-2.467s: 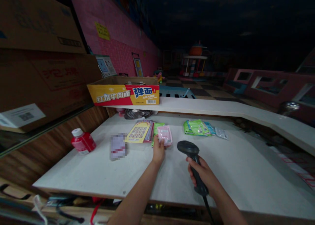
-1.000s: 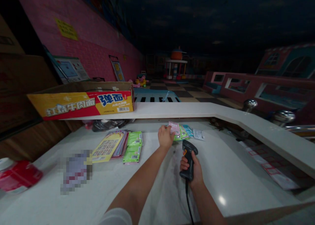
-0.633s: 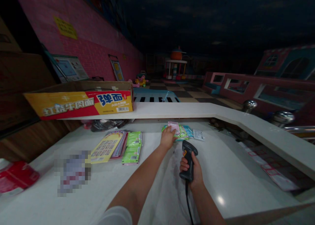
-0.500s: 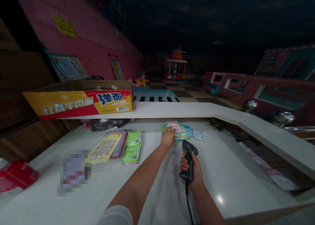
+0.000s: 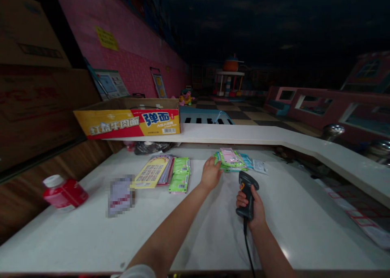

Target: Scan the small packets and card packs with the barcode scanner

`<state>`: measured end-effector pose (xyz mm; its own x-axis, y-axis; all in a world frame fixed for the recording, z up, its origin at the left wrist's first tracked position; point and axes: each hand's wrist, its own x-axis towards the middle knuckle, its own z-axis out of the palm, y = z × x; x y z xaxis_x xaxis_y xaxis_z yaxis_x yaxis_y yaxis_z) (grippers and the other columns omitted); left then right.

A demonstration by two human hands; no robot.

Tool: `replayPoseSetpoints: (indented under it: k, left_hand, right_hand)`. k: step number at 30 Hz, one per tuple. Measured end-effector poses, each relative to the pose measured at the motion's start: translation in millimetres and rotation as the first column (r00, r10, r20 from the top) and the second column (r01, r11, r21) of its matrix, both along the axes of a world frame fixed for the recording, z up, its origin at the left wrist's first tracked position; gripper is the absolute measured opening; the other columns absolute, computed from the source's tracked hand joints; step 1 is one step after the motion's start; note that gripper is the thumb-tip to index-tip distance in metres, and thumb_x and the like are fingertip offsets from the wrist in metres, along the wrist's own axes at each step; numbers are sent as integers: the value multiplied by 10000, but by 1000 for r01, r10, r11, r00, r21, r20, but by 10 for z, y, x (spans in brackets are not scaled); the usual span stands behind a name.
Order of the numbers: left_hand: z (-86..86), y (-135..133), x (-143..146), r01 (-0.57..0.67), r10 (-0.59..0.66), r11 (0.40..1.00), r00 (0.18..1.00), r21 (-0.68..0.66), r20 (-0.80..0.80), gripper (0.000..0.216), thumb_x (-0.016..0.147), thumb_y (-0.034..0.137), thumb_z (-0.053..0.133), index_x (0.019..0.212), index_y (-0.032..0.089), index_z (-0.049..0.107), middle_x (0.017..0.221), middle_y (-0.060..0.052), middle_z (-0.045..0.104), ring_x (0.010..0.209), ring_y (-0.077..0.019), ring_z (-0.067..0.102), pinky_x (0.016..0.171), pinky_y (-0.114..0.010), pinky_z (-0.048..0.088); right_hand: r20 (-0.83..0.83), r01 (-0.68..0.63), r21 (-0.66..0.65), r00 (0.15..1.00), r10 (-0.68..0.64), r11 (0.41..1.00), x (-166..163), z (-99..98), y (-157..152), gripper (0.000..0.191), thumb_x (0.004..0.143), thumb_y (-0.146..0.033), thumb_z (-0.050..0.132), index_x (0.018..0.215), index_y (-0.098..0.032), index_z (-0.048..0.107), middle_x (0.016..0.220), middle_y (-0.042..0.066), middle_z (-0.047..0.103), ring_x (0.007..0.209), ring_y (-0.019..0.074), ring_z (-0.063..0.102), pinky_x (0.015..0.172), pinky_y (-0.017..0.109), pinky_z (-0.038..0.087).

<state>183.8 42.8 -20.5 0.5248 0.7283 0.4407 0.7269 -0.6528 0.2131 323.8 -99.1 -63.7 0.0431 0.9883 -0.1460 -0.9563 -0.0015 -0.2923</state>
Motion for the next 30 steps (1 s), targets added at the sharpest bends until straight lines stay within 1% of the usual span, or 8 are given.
replayPoseSetpoints:
  k: [4,8,10,16,21,23,27,30]
  left_hand:
    - [-84,-183,-512,-158,158,987,987,9,5,453,921,315,490,1341,144,497,1383,-167,513,1362,-288,392,1112,-453,346]
    - [-163,-249,-954,-384,384,923,923,4,-33,500,918,312,472,1354,68,480,1393,-225,499,1373,-331,377,1119,-475,324]
    - [-193,-227,-1091,-438,437,899,898,-11,-57,529,918,314,458,1372,44,462,1421,-242,472,1393,-346,348,1129,-484,304]
    - [-274,-179,-1197,-400,396,916,914,-36,-94,527,922,314,437,1411,119,443,1490,-171,424,1406,-307,342,1161,-466,250]
    - [-213,-304,-1200,-384,384,923,921,6,-65,424,914,345,463,1267,134,566,1249,-160,608,1213,-295,517,1100,-462,328]
    - [-177,-344,-1207,-377,378,926,925,19,-45,426,908,403,475,1234,152,584,1205,-161,612,1182,-307,525,1060,-470,366]
    - [-195,-339,-1205,-367,368,929,930,33,-19,540,905,422,461,1382,168,474,1417,-179,485,1352,-341,381,1111,-512,293]
    - [-245,-301,-1193,-367,366,930,928,5,-66,533,922,386,428,1411,175,449,1441,-159,479,1364,-328,376,1136,-521,252]
  right_hand:
    - [13,-12,-5,1000,12,1000,3,3,-22,336,749,-363,761,931,-169,555,587,-78,461,433,38,426,399,128,394]
    - [3,-15,-2,1000,15,1000,-7,10,-46,335,734,-330,773,906,-176,531,585,-81,453,435,40,437,404,132,405]
    - [-11,-10,-6,1000,10,1000,-12,11,-56,333,730,-318,774,898,-176,524,588,-80,451,436,43,442,402,138,413]
    - [13,-1,-14,1000,1,1000,-11,6,-76,323,743,-313,760,921,-174,530,606,-73,455,437,53,454,389,151,424]
    - [17,-3,-5,1000,3,1000,-20,17,-79,292,756,-309,746,908,-183,531,602,-73,449,439,59,455,393,156,434]
    - [10,-5,-6,1000,5,1000,-22,16,-74,291,759,-303,741,919,-181,532,603,-71,453,437,59,453,393,157,433]
    - [54,-13,5,998,12,1000,-13,0,-62,296,763,-319,736,925,-190,525,601,-74,453,434,60,451,390,152,419]
    - [86,-16,19,996,14,1000,-11,-8,-62,315,756,-322,742,942,-197,520,597,-79,445,442,57,452,400,143,415]
